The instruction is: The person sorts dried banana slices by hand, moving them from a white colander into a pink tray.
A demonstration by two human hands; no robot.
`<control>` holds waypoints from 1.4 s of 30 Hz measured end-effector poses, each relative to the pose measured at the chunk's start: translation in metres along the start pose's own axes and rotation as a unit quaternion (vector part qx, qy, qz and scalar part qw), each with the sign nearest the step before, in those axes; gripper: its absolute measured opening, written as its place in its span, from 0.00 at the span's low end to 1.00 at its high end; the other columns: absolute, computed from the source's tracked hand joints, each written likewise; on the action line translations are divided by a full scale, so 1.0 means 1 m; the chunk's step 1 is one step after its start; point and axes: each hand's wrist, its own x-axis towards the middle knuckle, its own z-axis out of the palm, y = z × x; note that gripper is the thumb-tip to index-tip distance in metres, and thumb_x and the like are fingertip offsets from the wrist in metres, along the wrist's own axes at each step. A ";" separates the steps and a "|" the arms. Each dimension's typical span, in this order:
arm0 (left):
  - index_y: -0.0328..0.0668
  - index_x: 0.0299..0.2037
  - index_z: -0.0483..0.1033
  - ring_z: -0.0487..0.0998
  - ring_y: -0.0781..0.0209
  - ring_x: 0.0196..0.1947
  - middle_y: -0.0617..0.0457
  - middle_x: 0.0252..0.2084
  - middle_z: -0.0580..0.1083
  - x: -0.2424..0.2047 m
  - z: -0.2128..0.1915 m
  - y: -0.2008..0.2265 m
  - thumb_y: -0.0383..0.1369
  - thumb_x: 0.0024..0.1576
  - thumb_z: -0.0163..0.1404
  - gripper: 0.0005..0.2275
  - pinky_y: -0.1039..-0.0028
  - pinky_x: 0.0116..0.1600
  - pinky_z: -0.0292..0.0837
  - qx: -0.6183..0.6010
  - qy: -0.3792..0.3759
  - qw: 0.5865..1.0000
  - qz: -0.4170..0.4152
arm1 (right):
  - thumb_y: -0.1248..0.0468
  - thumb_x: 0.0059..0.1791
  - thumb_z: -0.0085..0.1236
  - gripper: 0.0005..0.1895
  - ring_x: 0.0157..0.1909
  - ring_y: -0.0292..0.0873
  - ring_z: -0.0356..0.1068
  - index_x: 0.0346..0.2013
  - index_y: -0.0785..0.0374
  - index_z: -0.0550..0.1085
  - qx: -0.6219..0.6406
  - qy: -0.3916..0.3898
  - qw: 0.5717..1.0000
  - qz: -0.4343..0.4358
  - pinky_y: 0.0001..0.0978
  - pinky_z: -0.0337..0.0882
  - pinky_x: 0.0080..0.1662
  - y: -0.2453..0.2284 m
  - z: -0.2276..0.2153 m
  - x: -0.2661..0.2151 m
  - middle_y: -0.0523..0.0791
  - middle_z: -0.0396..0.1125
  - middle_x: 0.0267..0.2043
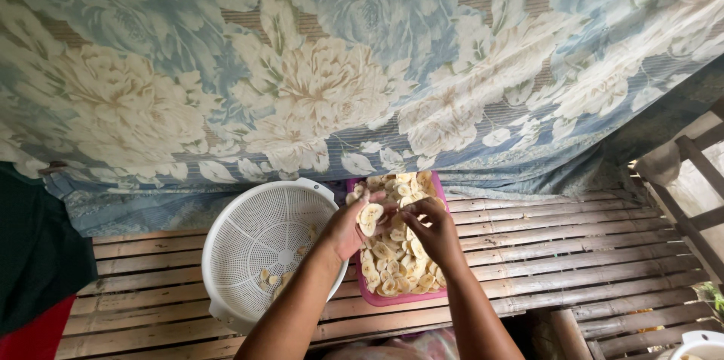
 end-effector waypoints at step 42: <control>0.38 0.57 0.74 0.80 0.64 0.44 0.52 0.47 0.78 0.008 -0.014 -0.040 0.36 0.64 0.40 0.17 0.73 0.46 0.80 0.038 0.005 0.999 0.001 | 0.66 0.43 0.69 0.15 0.38 0.45 0.75 0.43 0.66 0.77 -0.088 -0.029 0.991 -0.098 0.34 0.75 0.39 -0.077 0.004 -0.023 0.49 0.71 0.40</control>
